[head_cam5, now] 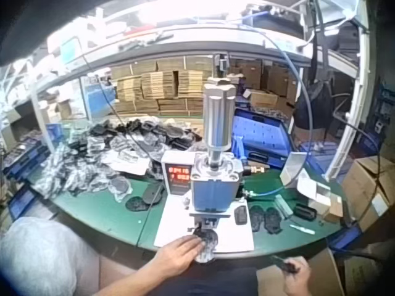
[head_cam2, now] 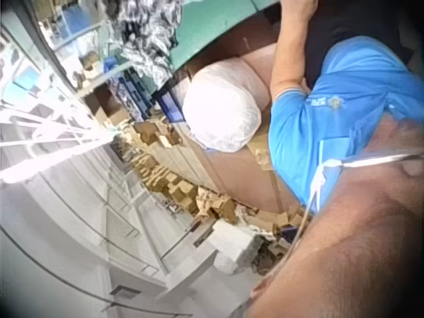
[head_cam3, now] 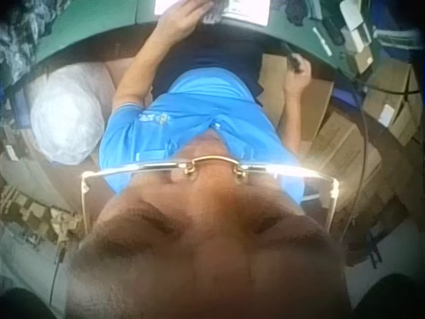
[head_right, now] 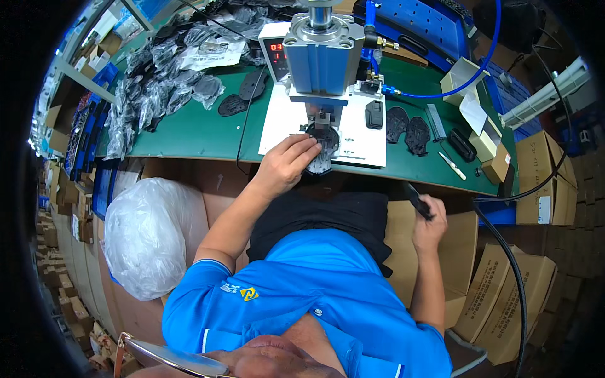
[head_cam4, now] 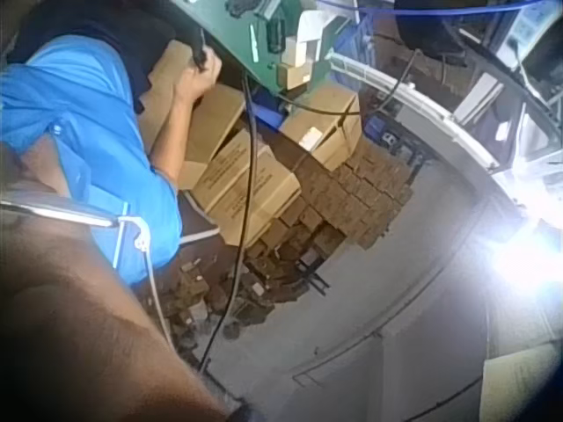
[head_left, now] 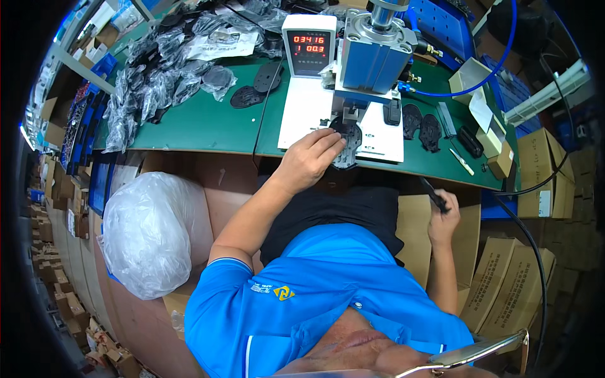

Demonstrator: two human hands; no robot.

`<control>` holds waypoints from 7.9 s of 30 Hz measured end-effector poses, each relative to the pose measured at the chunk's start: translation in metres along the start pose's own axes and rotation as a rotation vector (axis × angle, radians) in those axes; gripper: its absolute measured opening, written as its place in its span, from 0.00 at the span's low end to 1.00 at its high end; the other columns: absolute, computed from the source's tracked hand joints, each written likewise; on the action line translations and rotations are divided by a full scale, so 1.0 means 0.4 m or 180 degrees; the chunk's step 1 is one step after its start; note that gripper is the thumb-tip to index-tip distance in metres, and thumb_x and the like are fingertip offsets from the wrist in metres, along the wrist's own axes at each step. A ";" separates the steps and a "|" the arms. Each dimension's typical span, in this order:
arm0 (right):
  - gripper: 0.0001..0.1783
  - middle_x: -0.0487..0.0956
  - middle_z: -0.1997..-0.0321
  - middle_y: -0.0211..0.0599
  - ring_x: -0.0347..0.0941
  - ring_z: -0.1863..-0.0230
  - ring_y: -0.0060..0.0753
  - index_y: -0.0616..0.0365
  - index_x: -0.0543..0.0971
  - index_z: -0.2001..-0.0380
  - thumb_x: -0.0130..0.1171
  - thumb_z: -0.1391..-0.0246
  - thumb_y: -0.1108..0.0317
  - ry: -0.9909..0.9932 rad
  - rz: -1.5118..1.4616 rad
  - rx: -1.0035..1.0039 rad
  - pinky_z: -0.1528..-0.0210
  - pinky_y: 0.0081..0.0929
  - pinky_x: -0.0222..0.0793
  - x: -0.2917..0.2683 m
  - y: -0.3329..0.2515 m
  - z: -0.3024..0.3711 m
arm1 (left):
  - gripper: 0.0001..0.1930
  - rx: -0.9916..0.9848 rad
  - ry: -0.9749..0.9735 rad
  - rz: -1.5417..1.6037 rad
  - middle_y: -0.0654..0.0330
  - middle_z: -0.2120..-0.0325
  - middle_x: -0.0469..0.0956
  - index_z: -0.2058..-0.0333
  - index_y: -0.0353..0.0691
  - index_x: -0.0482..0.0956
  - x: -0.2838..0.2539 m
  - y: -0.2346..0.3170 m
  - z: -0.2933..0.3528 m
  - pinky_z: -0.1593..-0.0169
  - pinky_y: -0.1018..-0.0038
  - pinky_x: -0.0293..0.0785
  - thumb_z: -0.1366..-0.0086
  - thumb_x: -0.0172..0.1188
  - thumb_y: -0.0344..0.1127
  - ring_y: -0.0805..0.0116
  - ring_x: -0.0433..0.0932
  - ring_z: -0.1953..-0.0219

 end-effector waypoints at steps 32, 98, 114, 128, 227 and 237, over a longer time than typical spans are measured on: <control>0.14 0.86 0.59 0.49 0.85 0.58 0.54 0.62 0.88 0.49 0.71 0.37 0.78 -0.0650 0.0529 -0.0772 0.53 0.46 0.81 0.144 -0.145 -0.068 | 0.19 -0.0313 -0.0021 0.0000 0.55 0.48 0.90 0.47 0.37 0.90 -0.004 0.000 -0.029 0.43 0.60 0.86 0.38 0.67 0.25 0.54 0.89 0.43; 0.26 0.83 0.56 0.39 0.80 0.53 0.49 0.54 0.92 0.49 0.79 0.56 0.78 -0.0526 -0.0196 -0.1883 0.46 0.45 0.74 0.430 -0.331 -0.180 | 0.10 -0.2938 0.1075 0.3244 0.58 0.56 0.92 0.49 0.31 0.90 -0.154 -0.239 0.275 0.44 0.70 0.84 0.21 0.72 0.31 0.70 0.88 0.55; 0.17 0.85 0.49 0.37 0.80 0.51 0.29 0.61 0.90 0.43 0.62 0.31 0.83 -0.0223 -0.1417 -0.0466 0.47 0.27 0.75 0.347 -0.273 -0.191 | 0.31 -0.0697 0.0214 0.0553 0.52 0.48 0.87 0.45 0.37 0.89 -0.156 -0.052 0.071 0.45 0.57 0.88 0.51 0.68 0.13 0.47 0.87 0.45; 0.11 0.86 0.48 0.43 0.84 0.43 0.40 0.67 0.88 0.47 0.67 0.27 0.73 0.0302 0.0822 0.1095 0.34 0.35 0.78 -0.178 0.216 0.174 | 0.22 -0.0024 -0.0006 -0.0045 0.54 0.46 0.89 0.44 0.36 0.90 0.003 -0.023 -0.010 0.41 0.59 0.89 0.39 0.67 0.25 0.53 0.89 0.42; 0.28 0.85 0.54 0.44 0.84 0.53 0.51 0.57 0.91 0.46 0.74 0.55 0.82 -0.0458 -0.0004 -0.1781 0.51 0.45 0.84 0.408 -0.373 -0.156 | 0.28 -0.2289 -0.0736 -0.1303 0.45 0.32 0.81 0.32 0.33 0.80 -0.160 -0.499 0.258 0.29 0.49 0.75 0.26 0.71 0.41 0.40 0.76 0.30; 0.28 0.84 0.54 0.43 0.84 0.54 0.49 0.57 0.91 0.47 0.74 0.56 0.82 -0.0436 0.0056 -0.1802 0.52 0.44 0.84 0.407 -0.374 -0.158 | 0.26 -0.2271 -0.0461 -0.1020 0.38 0.30 0.78 0.39 0.29 0.81 -0.231 -0.381 0.364 0.22 0.49 0.68 0.25 0.72 0.44 0.35 0.73 0.25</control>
Point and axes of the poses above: each hand's wrist, its own z-axis away from the middle knuckle, its own x-axis out of the palm, y = z × x, the point moved 6 cm from there along -z, towards the middle knuckle
